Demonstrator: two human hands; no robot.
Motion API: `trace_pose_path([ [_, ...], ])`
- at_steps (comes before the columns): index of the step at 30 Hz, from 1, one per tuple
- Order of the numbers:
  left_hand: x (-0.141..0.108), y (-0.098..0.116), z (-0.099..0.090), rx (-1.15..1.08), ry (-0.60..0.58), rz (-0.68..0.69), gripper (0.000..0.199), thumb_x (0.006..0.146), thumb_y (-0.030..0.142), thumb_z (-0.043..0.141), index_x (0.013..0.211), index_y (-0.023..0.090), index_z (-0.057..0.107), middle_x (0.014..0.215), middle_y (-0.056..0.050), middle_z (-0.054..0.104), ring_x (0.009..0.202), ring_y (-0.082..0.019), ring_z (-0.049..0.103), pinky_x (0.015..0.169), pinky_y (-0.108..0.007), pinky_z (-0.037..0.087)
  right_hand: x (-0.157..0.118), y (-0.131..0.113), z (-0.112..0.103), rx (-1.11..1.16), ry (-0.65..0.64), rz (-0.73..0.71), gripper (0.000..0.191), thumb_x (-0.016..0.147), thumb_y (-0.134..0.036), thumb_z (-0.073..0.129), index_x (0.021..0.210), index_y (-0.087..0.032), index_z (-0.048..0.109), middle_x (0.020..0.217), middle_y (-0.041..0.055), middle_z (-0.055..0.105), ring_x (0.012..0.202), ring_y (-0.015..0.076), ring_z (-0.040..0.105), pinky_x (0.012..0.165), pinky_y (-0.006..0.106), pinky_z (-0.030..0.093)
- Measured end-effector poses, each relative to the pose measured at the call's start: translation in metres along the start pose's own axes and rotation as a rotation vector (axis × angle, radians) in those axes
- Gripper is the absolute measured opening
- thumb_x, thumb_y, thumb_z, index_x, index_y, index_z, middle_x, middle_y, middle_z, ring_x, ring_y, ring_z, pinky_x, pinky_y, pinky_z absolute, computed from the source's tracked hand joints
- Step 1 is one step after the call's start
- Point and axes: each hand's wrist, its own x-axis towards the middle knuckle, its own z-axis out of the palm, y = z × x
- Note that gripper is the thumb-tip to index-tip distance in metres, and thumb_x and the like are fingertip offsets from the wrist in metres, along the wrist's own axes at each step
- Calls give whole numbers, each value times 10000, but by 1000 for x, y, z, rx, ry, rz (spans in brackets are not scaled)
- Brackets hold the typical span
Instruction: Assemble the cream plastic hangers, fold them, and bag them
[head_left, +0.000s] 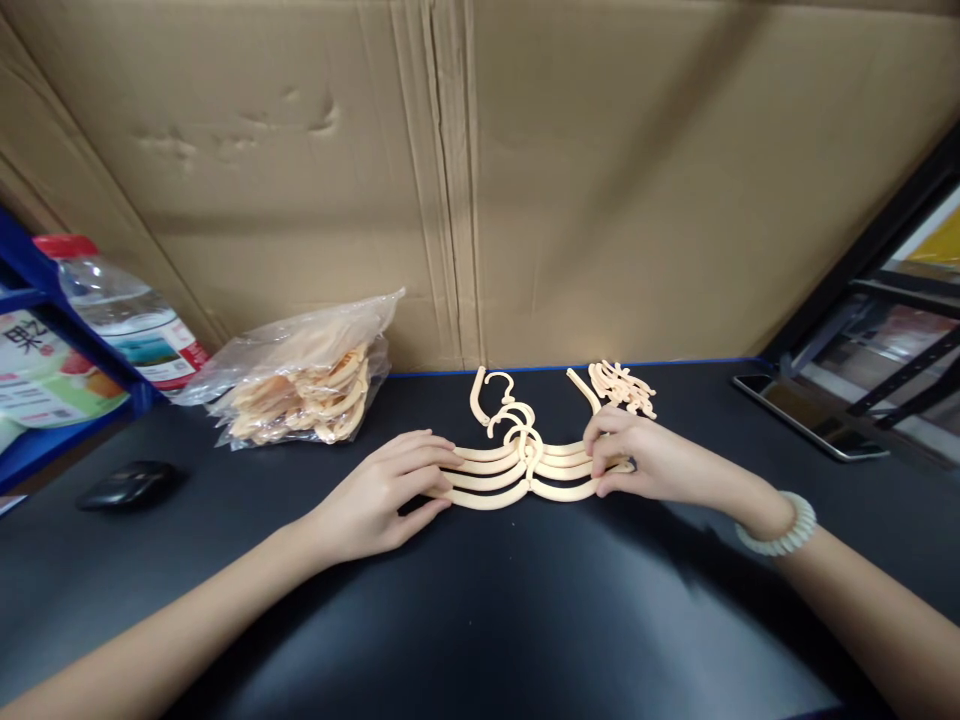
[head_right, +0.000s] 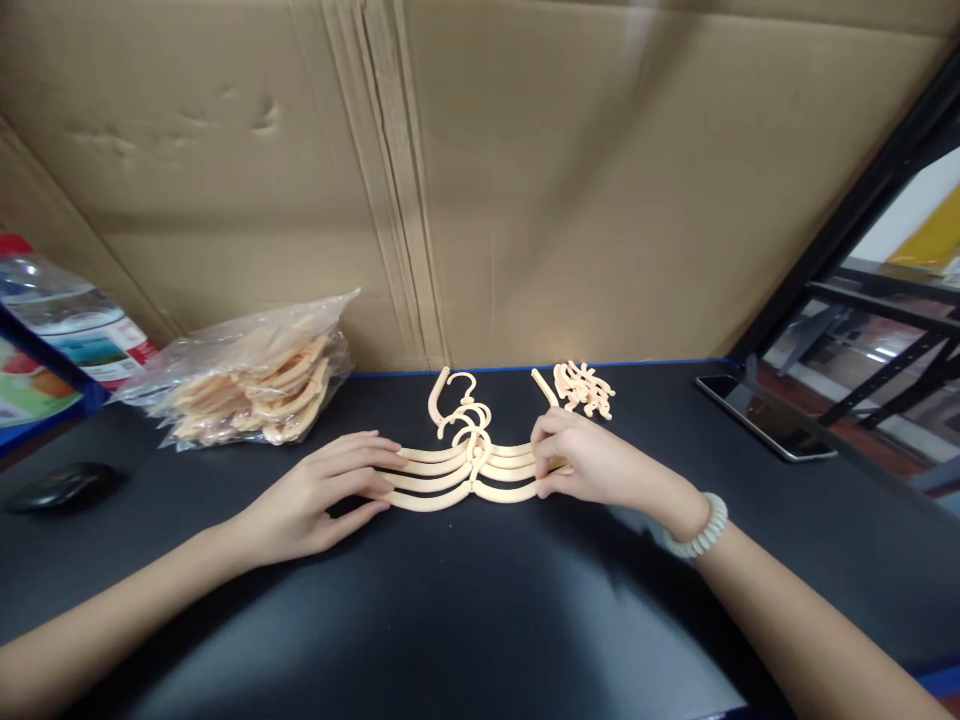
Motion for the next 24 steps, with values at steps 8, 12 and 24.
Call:
trace_pose_path([
  [8,-1,-4,7,-63,49,-54,162,908,156,519,969,185,667,1098,-120,691,1086,-222,619,955,-365,494,2,5,3,26,32,-2,143,847,-193,612,721,-172,676,896,59,599,768,154,571,700,286,470],
  [12,-1,-6,9,-45,62,-52,152,912,172,518,958,186,662,1075,-115,700,1076,-220,630,975,-376,492,3,6,3,1,37,3,141,852,-212,614,731,-171,674,907,62,598,792,159,571,724,292,471],
  [24,-4,-9,12,-6,103,-30,180,895,134,548,1034,186,650,1112,-100,696,1085,-210,633,1019,-368,463,3,4,3,-94,78,9,54,819,-217,666,803,-173,639,854,46,611,819,180,562,749,312,439],
])
